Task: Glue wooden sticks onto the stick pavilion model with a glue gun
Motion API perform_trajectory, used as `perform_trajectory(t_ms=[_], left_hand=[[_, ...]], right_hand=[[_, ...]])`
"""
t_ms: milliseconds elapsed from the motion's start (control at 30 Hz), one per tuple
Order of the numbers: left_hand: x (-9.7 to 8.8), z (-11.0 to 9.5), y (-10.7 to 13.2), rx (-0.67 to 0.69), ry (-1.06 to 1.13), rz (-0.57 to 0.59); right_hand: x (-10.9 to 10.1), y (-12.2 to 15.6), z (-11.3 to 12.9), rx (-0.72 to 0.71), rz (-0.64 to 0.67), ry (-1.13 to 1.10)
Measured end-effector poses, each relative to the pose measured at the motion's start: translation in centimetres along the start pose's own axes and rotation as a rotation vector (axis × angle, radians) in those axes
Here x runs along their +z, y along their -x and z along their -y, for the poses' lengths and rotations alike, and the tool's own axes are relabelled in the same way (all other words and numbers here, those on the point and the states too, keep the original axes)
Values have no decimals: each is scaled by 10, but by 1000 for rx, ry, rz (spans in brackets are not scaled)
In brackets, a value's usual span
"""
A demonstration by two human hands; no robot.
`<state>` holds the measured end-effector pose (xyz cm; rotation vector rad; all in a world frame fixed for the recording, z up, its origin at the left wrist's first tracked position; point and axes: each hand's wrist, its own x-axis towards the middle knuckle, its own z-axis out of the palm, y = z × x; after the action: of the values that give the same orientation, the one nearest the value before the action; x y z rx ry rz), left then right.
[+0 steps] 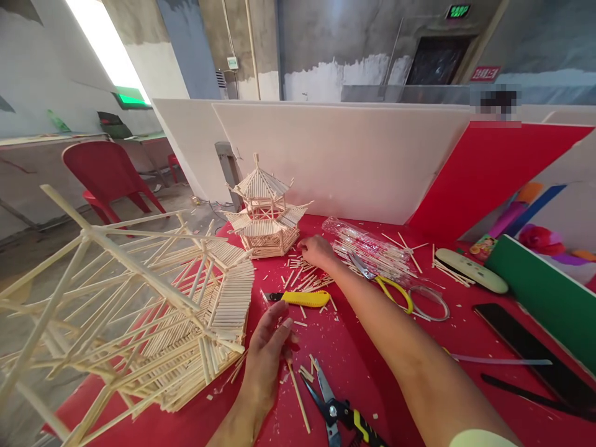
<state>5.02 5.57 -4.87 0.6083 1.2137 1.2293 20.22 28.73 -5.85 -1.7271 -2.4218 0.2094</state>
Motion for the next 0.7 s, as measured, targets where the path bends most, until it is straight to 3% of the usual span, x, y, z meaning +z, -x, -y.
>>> perform_trajectory(t_ms=[267,700], left_hand=[[-2,-2,1,-11,9,-3],[0,-5,1,12,30,-13]], right_hand=[[7,-21,4,35,52,-9],[5,-7,16,-91,24,13]])
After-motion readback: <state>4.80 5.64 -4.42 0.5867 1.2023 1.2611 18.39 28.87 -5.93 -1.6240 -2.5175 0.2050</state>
